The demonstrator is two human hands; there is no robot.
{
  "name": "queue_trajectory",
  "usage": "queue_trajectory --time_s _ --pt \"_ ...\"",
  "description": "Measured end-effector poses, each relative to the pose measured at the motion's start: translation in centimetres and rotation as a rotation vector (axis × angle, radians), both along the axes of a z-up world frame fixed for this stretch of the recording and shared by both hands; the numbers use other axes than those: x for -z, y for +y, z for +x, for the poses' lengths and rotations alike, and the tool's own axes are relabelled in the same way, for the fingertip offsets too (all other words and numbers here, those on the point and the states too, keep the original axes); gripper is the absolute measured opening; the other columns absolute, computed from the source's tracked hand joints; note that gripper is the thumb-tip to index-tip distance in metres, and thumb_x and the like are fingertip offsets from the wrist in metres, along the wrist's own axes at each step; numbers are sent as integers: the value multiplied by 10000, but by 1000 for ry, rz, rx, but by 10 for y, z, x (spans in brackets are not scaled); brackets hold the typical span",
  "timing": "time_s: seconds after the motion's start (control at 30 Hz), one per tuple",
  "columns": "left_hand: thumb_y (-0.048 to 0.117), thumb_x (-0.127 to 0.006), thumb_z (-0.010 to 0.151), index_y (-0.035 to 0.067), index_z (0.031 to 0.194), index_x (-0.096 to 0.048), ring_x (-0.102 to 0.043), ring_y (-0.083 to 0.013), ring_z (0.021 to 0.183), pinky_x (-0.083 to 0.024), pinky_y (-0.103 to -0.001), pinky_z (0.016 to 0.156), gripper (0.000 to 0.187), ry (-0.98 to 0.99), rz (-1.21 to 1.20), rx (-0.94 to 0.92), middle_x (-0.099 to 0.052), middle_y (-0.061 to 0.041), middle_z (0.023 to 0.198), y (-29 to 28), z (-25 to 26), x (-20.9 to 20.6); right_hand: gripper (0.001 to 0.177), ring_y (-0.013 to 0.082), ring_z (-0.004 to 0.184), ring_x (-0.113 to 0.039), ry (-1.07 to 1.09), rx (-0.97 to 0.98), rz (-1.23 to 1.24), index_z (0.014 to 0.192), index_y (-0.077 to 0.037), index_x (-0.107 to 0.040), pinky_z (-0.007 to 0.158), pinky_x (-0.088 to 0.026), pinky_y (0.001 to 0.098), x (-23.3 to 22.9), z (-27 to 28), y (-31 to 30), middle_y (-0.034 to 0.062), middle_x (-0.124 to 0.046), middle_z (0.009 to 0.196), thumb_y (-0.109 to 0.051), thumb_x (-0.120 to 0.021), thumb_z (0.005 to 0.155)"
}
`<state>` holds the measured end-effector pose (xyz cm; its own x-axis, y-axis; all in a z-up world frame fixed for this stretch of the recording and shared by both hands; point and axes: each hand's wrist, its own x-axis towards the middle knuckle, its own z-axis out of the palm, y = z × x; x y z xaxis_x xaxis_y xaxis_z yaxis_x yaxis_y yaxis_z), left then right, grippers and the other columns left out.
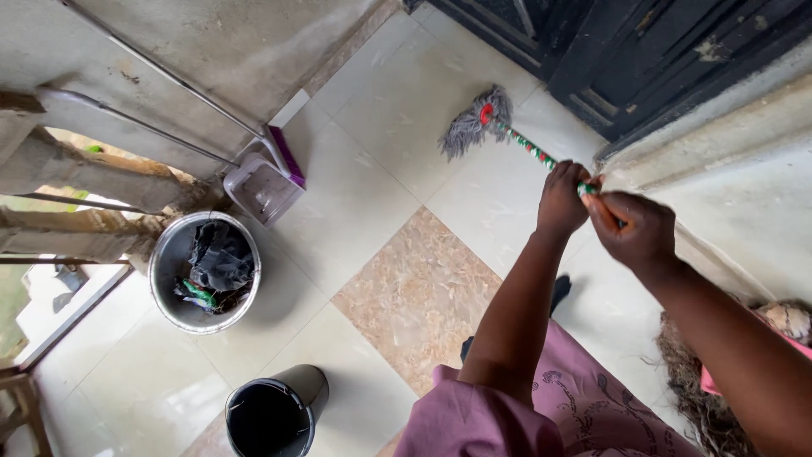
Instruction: The person mops a tiled floor, moving a table and chair to reach the area underneath. They rinse the mop in a bucket of water and wring the mop head out by hand before continuing to mop.
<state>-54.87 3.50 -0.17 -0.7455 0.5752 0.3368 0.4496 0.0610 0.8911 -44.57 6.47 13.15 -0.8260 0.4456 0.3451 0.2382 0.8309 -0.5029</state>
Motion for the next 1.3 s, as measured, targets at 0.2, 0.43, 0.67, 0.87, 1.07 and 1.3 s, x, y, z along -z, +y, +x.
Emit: queue_trajectory --time_s 0.2,0.43,0.67,0.87,1.07,1.3 --pt "112 -694 846 52 969 -624 -630 -355 1104 -524 -447 950 154 -86 -193 -10 -653 -142 1079 95 -84 25 284 264 702 -692 146 -173 37 874 -23 -646 638 -526 312 29 -90 108 125 -700 825 -146 -737 1113" --pt "150 -698 844 68 998 -634 -629 -380 1129 -511 -467 948 186 -95 -244 -117 -641 -164 1152 206 -168 37 192 241 705 -682 167 -241 17 936 -22 -693 624 -506 337 36 -180 220 113 -690 812 -142 -739 1078" --pt "136 -709 834 77 1067 -655 -598 -380 1257 -486 -449 1047 246 3 -316 -202 -656 -153 1235 285 -246 78 210 235 703 -681 177 -225 -31 910 -7 -688 638 -513 337 53 -245 291 126 -695 812 -119 -734 1082" --pt "64 -741 795 57 1195 -659 -640 -367 1215 -537 -456 975 408 -198 -341 -204 -671 -166 1284 310 -291 13 354 190 712 -712 199 -277 -91 840 -12 -655 622 -521 312 33 -302 342 102 -688 730 -114 -706 1175" --pt "200 -757 800 64 1145 -673 -723 -352 1086 -576 -471 882 381 -214 -386 -235 -737 -182 1161 293 -299 0 358 256 506 -569 101 -248 43 769 -7 -600 500 -422 376 11 -320 319 158 -587 616 -162 -734 1063" --pt "341 -718 838 86 1133 -715 -747 -382 997 -586 -485 855 390 -134 -382 -321 -770 -194 1061 273 -306 -46 382 162 748 -738 245 -380 -66 751 -40 -593 579 -534 288 -47 -351 309 104 -678 694 -111 -692 1113"
